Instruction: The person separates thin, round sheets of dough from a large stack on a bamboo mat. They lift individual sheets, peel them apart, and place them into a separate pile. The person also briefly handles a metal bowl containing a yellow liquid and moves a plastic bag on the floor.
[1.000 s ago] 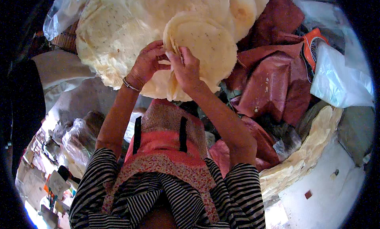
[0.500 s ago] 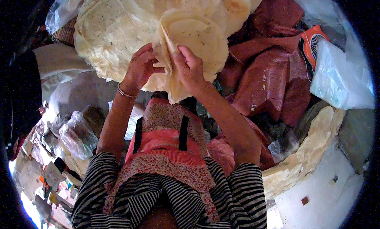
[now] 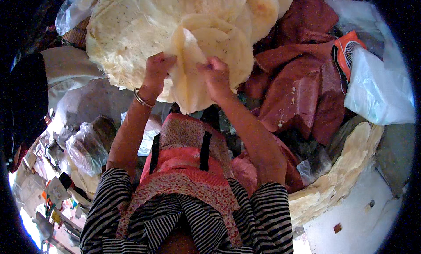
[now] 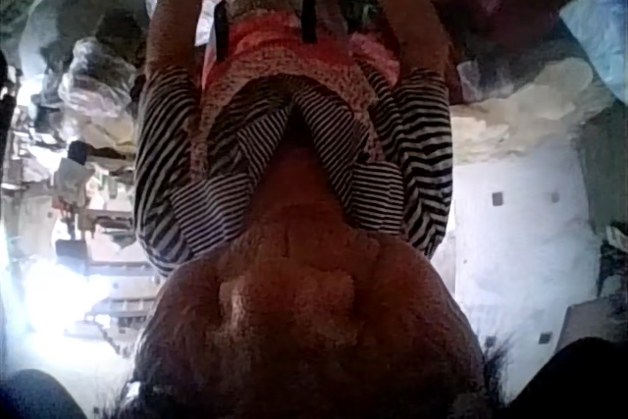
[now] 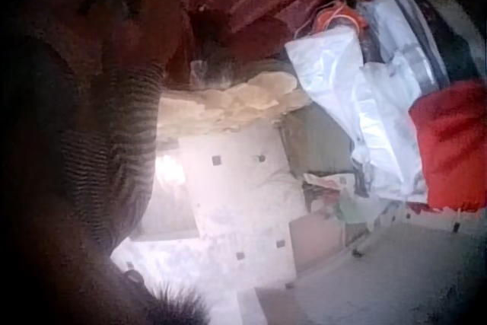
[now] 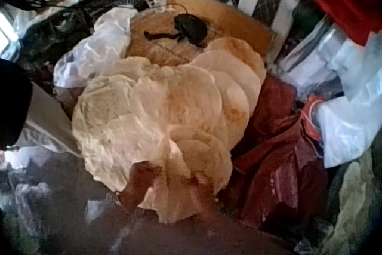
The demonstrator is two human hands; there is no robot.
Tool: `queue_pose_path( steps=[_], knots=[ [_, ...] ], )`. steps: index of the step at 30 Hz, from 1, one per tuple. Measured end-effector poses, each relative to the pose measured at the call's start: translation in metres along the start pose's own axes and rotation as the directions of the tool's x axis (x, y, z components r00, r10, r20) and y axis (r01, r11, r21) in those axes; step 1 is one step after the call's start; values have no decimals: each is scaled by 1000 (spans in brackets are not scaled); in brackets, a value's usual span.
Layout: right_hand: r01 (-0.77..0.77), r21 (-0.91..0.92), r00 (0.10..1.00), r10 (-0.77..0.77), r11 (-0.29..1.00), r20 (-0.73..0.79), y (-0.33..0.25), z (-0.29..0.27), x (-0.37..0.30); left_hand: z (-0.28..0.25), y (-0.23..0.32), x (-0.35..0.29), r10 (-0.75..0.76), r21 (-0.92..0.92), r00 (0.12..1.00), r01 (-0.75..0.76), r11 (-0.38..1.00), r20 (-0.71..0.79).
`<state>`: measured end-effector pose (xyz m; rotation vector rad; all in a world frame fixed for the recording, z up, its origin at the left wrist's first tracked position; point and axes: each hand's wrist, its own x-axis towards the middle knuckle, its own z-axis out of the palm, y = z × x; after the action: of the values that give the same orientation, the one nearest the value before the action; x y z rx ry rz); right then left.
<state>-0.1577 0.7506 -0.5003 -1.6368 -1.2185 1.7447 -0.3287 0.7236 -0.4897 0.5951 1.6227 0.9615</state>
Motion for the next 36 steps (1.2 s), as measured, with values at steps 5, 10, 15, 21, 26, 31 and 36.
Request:
queue_pose_path(
  steps=[5, 10, 15, 21, 26, 31, 36],
  knots=[
    [55, 87, 997, -50, 995, -65, -26, -74, -24, -37, -23, 13, 17, -251, 1000, -10, 968, 25],
    [387, -817, 802, -592, 427, 70, -74, -206, -60, -78, -81, 58, 30, 19, 994, -28, 999, -105],
    [248, -58, 891, -251, 967, -378, -132, -260, -92, -88, -90, 58, -68, -268, 963, -4, 963, -262],
    [340, -168, 884, -376, 925, -279, -188, -226, -91, -122, -130, 64, 152, -57, 974, -163, 985, -168],
    [230, -186, 973, -231, 955, 17, -159, -106, -54, -96, -39, 5, -132, -436, 990, 142, 889, 54],
    [555, -409, 828, -531, 724, 180, -20, 58, 10, -80, -23, -12, 239, -209, 955, -200, 957, 178],
    [660, -407, 742, -632, 632, 223, -13, 94, 7, -85, -21, -13, 0, -542, 978, 117, 832, 211]
  ],
)
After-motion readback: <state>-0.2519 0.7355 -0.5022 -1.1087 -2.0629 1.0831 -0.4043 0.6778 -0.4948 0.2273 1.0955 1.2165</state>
